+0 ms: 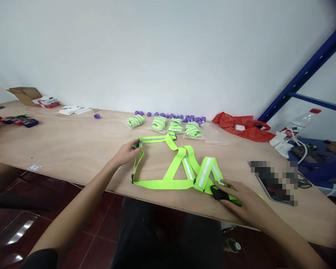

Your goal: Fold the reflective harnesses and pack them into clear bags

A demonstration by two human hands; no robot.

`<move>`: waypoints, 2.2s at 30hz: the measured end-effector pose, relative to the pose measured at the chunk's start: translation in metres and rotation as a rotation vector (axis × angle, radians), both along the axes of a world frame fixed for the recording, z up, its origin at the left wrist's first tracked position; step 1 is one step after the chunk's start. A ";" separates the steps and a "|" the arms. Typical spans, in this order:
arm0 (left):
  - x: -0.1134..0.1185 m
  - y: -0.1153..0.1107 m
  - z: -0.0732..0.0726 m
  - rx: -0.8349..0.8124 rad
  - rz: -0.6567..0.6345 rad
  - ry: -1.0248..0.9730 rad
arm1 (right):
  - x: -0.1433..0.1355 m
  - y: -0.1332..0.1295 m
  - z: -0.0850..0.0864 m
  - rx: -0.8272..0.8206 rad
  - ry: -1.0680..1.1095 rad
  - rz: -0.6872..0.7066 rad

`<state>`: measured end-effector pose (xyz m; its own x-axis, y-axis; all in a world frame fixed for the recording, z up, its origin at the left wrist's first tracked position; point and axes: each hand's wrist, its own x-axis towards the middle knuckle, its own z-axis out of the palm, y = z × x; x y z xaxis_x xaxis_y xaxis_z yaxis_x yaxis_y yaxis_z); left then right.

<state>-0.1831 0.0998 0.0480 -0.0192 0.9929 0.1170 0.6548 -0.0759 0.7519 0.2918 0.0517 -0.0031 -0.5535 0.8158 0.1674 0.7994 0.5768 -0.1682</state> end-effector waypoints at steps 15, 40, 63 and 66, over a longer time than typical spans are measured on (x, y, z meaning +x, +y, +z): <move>-0.035 -0.032 -0.001 0.464 0.118 -0.938 | 0.009 -0.007 -0.018 0.133 -0.012 -0.071; 0.103 -0.066 -0.047 0.243 -0.356 0.340 | -0.026 -0.009 0.064 -0.327 -0.182 -0.043; 0.193 -0.092 -0.028 0.337 -0.409 0.262 | 0.000 0.030 0.062 -0.083 0.184 -0.296; 0.215 -0.088 -0.036 0.209 -0.418 0.279 | -0.003 0.061 0.059 -0.295 0.157 -0.317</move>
